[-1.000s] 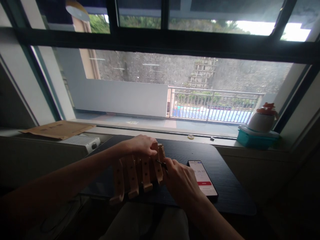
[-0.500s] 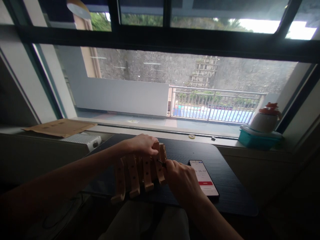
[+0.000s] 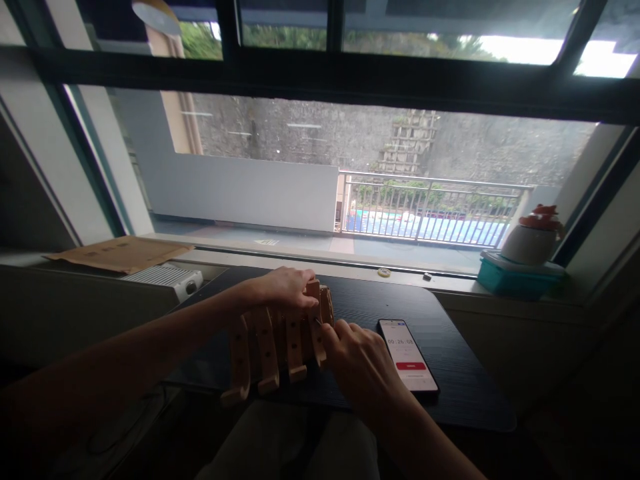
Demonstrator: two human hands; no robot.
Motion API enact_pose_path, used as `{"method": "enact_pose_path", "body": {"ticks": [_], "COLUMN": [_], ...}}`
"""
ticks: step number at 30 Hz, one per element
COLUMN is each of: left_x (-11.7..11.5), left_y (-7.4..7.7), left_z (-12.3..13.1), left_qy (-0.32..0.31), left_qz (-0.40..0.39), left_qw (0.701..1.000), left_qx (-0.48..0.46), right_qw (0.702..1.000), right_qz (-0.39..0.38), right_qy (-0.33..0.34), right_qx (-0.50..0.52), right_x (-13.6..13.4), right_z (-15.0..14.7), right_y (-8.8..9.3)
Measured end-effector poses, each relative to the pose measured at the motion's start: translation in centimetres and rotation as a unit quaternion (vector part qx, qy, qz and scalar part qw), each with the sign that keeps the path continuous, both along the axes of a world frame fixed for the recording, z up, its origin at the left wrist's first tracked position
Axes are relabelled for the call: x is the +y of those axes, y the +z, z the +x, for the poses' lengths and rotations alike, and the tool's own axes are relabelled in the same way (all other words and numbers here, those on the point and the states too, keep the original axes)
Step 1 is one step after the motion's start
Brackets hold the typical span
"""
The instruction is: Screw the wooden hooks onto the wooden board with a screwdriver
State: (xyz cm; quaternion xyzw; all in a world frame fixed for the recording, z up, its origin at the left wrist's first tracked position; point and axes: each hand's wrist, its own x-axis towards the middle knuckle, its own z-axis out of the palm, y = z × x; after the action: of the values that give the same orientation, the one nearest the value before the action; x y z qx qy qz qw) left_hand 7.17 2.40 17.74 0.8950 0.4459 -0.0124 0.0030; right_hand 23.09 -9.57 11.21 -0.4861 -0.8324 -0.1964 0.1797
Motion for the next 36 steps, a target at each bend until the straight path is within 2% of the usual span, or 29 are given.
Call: {"method": "enact_pose_path", "body": {"ticks": [4,9,12,16,21,24,26,28,31,36], "left_x": [-0.2,-0.2,-0.1,-0.4,-1.0,-1.2,-1.2,-1.3,-1.4,-1.5], "left_y": [0.1,0.1,0.1,0.2,0.5,0.5,0.5,0.6,0.6,0.7], "left_z": [0.1,0.1,0.2,0.3,0.4,0.4,0.4,0.4,0.4,0.4], "left_qy": [-0.006,-0.012,-0.014,-0.019,-0.032,-0.032,-0.029,-0.027,-0.029,-0.025], "left_qz": [-0.005,-0.006,-0.002,0.006,0.007,0.007,0.005,0.003,-0.002,-0.003], "left_qw": [1.000,1.000,1.000,1.000,0.999,0.999,0.999,1.000,0.999,0.999], "left_qx": [0.002,0.006,0.010,0.015,0.019,0.018,0.017,0.016,0.016,0.019], "right_qw": [0.999,0.970,0.955,0.968,0.994,0.999,0.999,0.999,0.994,0.961], "right_qz": [-0.048,-0.161,-0.190,-0.161,-0.053,0.022,0.041,0.028,-0.033,-0.108], "right_qy": [-0.025,-0.073,-0.102,-0.105,-0.038,-0.019,-0.011,-0.011,-0.031,-0.089], "right_qx": [0.006,0.166,0.201,0.164,0.089,0.033,0.013,0.019,0.095,0.240], "right_x": [0.1,0.5,0.4,0.0,-0.3,-0.3,-0.3,-0.4,-0.4,-0.2], "right_z": [-0.1,0.3,0.4,0.5,0.8,0.8,0.6,0.4,0.1,0.2], "right_y": [0.8,1.7,1.5,1.1,0.2,-0.8,-1.5,-2.0,-2.0,-1.4]}}
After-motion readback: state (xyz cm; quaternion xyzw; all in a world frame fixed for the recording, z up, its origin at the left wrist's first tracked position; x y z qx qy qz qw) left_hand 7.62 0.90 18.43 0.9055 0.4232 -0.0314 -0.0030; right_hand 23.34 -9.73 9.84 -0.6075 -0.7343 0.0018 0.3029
